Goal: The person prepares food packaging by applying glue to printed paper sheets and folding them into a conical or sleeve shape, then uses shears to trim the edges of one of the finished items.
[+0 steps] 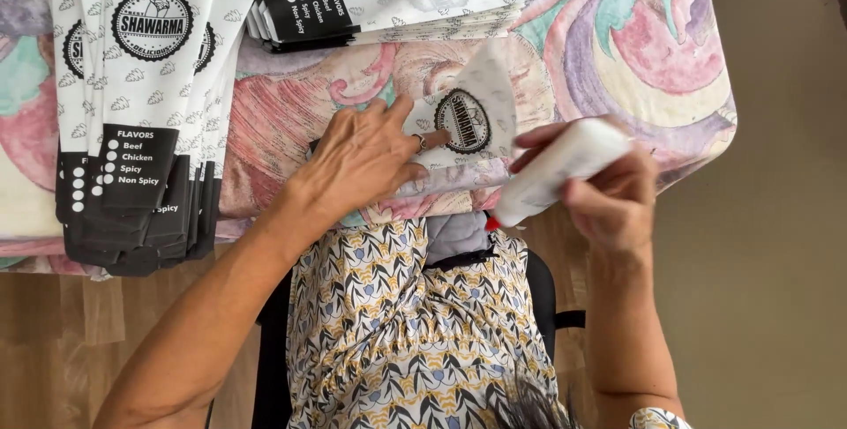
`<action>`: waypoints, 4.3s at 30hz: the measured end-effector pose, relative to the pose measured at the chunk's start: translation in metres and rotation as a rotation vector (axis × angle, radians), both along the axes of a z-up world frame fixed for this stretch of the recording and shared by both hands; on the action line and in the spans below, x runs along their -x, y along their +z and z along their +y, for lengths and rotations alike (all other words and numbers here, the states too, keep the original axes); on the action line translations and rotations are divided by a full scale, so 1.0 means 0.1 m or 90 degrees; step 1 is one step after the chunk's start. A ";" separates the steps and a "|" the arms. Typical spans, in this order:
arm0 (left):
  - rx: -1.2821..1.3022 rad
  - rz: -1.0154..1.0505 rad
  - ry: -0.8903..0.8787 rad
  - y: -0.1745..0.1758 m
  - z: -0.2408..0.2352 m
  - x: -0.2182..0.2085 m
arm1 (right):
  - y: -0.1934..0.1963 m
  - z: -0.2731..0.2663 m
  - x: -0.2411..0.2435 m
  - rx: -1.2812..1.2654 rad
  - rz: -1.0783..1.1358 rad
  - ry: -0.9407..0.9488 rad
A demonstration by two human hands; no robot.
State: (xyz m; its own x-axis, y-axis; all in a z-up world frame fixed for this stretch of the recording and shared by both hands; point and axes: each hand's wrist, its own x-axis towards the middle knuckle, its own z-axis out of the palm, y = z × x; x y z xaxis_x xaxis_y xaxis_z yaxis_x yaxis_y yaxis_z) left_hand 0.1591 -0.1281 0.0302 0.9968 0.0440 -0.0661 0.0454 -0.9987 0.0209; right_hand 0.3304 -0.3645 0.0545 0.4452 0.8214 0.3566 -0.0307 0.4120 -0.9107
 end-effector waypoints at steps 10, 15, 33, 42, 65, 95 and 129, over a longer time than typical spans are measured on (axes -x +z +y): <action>0.143 -0.207 0.016 0.06 0.04 0.10 | -0.23 0.11 -0.26 0.109 0.211 -0.253; 0.144 -0.370 0.036 -0.09 0.18 0.05 | -0.09 0.06 -0.57 0.139 0.306 -0.317; 0.137 0.095 0.233 0.14 1.48 -1.01 | -0.61 -0.11 -1.32 0.149 0.240 -0.466; 0.167 0.087 0.234 0.30 1.67 -1.36 | -0.73 -0.15 -1.35 0.150 0.204 -0.462; 0.123 0.212 0.229 0.16 1.44 -1.16 | -0.76 -0.16 -1.36 0.153 0.148 -0.450; 0.267 -0.388 0.166 0.36 0.54 0.92 | -1.05 -0.24 -1.64 0.029 0.225 -0.464; 1.090 -1.078 1.067 -0.63 0.99 2.55 | -0.94 -0.59 -0.23 -0.067 0.680 -0.394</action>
State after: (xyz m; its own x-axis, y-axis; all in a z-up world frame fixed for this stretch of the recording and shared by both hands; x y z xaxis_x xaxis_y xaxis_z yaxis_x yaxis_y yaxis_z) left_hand -0.0963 -0.0294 -0.0326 -0.2280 0.8031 -0.5506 -0.5782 0.3433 0.7402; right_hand 0.3534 -0.4233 -0.0391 0.8562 0.3587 -0.3718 -0.5113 0.6915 -0.5104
